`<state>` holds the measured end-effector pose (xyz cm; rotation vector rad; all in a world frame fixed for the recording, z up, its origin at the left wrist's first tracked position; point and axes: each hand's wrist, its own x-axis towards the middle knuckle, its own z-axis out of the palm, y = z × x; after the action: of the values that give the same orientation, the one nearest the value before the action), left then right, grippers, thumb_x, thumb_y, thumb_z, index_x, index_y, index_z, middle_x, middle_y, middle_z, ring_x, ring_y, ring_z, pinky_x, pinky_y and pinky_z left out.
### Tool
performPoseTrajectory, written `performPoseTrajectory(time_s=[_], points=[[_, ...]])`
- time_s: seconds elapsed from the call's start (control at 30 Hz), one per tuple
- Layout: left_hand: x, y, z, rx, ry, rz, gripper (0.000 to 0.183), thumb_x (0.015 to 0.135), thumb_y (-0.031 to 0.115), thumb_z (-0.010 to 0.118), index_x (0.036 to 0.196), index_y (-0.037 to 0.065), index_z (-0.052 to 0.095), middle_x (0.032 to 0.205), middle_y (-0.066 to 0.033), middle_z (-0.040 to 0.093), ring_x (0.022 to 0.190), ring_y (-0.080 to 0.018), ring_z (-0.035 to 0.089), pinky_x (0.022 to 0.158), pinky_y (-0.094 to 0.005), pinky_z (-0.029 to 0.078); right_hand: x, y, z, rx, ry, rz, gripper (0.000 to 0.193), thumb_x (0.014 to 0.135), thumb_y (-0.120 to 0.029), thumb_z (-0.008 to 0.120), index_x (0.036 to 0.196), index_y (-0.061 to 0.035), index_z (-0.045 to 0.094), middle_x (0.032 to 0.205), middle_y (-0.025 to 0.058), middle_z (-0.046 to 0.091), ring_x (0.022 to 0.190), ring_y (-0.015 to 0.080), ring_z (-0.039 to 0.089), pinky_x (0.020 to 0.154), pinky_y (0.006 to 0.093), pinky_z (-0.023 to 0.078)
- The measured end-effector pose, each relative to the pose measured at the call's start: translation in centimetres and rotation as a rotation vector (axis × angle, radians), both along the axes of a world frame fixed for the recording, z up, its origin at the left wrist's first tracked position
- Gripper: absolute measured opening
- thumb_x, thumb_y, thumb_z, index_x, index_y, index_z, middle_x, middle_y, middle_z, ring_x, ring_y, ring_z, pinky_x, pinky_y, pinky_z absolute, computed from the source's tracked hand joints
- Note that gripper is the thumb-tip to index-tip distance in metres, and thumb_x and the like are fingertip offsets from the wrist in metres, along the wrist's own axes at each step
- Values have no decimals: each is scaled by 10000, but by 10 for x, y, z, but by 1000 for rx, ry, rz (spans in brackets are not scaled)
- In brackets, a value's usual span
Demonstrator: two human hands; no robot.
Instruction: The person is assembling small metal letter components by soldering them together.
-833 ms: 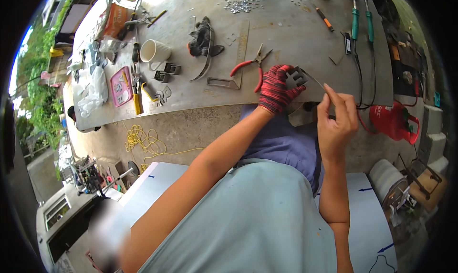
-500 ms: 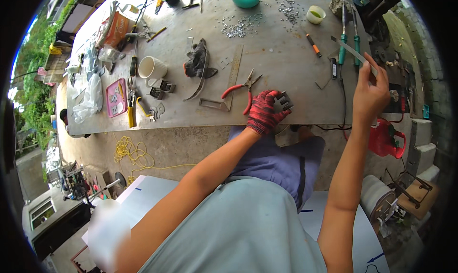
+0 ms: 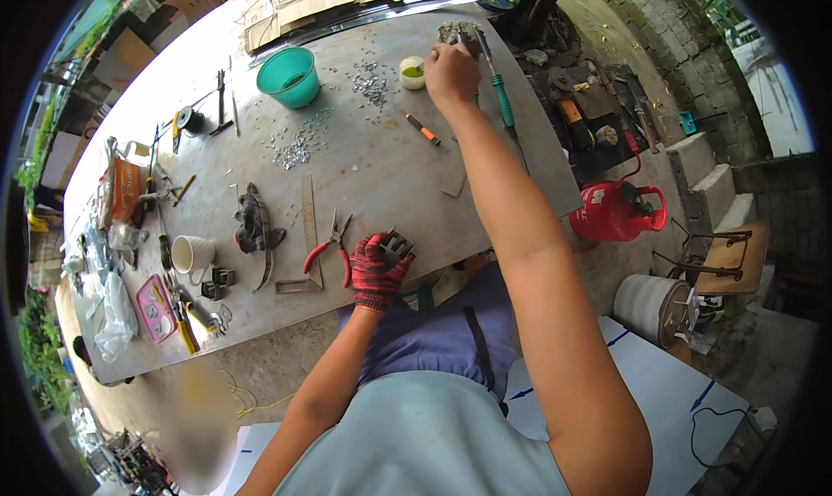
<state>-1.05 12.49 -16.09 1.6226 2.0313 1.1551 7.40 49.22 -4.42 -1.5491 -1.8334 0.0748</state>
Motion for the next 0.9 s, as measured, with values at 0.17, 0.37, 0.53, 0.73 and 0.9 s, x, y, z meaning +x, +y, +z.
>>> performPoseTrajectory(time_s=[0.17,0.37,0.53,0.73,0.9], points=[[0,0,4,-52,-2,-3,719,666,277,946,1259,102,579,1218,-152,640,1104,-360,609,953,-480,497,-11,14,-14,-276,98,-127,208,911,-230,666,1006,-109,807,1023,173,766,964,369,737,836,479,598],[-1,-1,4,-87,-8,-9,714,657,271,946,1239,122,560,1176,-160,658,1073,-382,629,925,-501,522,4,12,-29,-355,166,-37,243,896,-267,698,994,-71,804,971,188,771,928,377,744,838,476,593],[-2,-3,3,-88,18,10,720,658,275,947,1244,113,561,1183,-150,656,1090,-371,619,939,-493,514,54,13,-27,-312,285,77,466,889,-443,761,1056,-8,776,922,188,767,916,359,749,810,468,581],[2,4,7,-87,11,-16,718,662,266,944,1255,103,574,1210,-157,641,1104,-367,608,949,-489,506,164,41,-85,-292,-129,-186,508,883,-385,790,1226,-16,721,1115,188,745,1088,353,693,957,444,541],[1,-3,4,-123,43,0,737,674,269,939,1274,113,542,1210,-149,645,1093,-370,617,942,-497,508,160,37,-107,-472,7,-13,546,871,-306,799,1309,-12,659,1224,216,700,1147,377,656,1011,447,518]])
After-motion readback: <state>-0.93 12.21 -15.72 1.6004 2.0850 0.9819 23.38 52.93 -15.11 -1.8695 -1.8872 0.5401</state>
